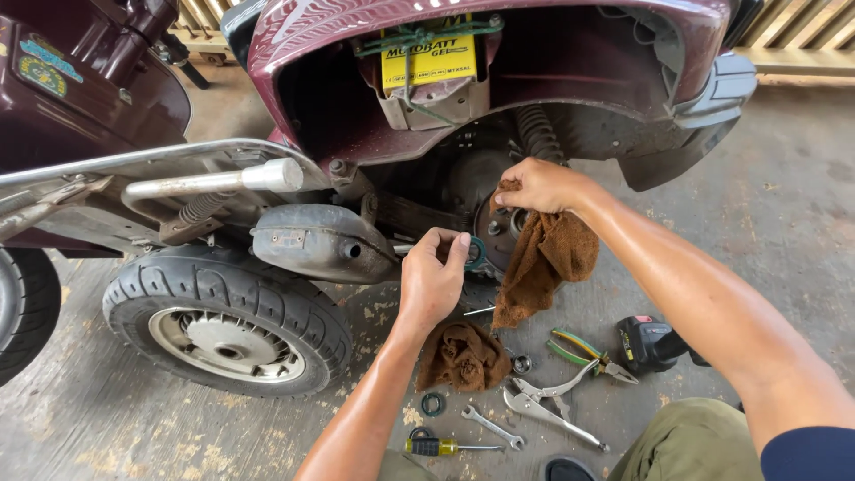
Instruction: The person kneels beside a scooter with the front wheel removed and cleans the wheel hub and surrounding parts with a rag. They handle a green rubber oil seal, wipe it, and press it into place on the wheel hub, adjusting it by hand.
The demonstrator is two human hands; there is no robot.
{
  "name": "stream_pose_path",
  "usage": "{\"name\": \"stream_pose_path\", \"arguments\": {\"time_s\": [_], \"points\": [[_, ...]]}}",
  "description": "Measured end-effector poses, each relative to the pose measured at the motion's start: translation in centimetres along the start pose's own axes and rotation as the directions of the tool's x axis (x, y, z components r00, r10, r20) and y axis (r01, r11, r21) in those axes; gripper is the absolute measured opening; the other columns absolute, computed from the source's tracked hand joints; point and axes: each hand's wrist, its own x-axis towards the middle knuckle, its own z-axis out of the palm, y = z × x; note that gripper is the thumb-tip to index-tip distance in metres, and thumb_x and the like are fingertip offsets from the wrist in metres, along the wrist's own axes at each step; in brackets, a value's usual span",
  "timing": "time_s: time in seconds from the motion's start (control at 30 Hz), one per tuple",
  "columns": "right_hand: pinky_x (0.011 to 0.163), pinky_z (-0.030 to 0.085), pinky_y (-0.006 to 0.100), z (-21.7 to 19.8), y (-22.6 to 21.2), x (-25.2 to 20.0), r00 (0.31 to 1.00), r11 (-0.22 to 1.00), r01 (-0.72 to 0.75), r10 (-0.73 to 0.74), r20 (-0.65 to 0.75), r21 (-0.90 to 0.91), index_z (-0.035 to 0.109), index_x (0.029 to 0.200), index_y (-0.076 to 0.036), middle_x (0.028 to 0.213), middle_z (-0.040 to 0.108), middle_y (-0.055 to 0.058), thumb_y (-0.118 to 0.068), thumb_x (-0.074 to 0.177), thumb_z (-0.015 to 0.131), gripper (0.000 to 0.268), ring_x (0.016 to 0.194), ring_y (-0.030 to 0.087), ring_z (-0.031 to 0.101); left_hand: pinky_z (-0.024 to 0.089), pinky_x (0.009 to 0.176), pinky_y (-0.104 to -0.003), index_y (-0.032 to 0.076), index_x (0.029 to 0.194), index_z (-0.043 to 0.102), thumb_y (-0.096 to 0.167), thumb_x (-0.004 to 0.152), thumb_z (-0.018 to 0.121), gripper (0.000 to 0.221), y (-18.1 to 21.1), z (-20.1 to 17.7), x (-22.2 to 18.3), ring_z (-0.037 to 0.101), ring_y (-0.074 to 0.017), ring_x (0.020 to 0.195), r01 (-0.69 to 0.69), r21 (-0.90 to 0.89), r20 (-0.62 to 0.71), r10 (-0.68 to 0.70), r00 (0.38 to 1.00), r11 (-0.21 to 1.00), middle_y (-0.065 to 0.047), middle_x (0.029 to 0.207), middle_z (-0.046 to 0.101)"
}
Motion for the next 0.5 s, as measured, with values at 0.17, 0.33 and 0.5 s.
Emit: {"name": "stream_pose_path", "arguments": {"time_s": [0.17,0.33,0.5], "points": [[0.075,0.054,0.036,-0.2,0.5,0.0,0.999,0.997,0.029,-0.030,0.012,0.077,0.081,0.089,-0.016,0.080,0.079,0.003,-0.031,0.086,0.073,0.018,0.080,0.024,0.073,0.057,0.064,-0.039,0.007,0.103,0.073,0.031,0.103,0.060,0.027,-0.1,0.6,0.4,0.069,-0.0221,0.077,-0.004,-0.009,0.007,0.004,1.000,1.000,-0.010,0.082,0.074],[0.076,0.055,0.036,0.4,0.9,0.2,0.999,0.996,0.030,-0.031,0.021,0.082,0.081,0.085,-0.017,0.079,0.080,0.002,-0.033,0.084,0.075,0.017,0.081,0.023,0.074,0.057,0.064,-0.039,0.008,0.103,0.073,0.032,0.102,0.060,0.027,-0.6,-0.1,0.2,0.070,-0.0230,0.077,0.020,-0.009,0.006,-0.020,1.000,1.000,-0.011,0.082,0.075],[0.072,0.054,0.036,0.2,0.9,0.4,0.999,1.000,0.022,-0.022,-0.024,0.017,0.080,0.077,-0.019,0.072,0.077,0.002,-0.035,0.083,0.077,0.017,0.074,0.024,0.073,0.056,0.065,-0.038,0.006,0.105,0.072,0.029,0.105,0.057,0.027,-0.2,0.6,1.0,0.068,-0.0211,0.079,-0.003,-0.062,-0.010,0.002,1.000,0.998,-0.011,0.084,0.074]]}}
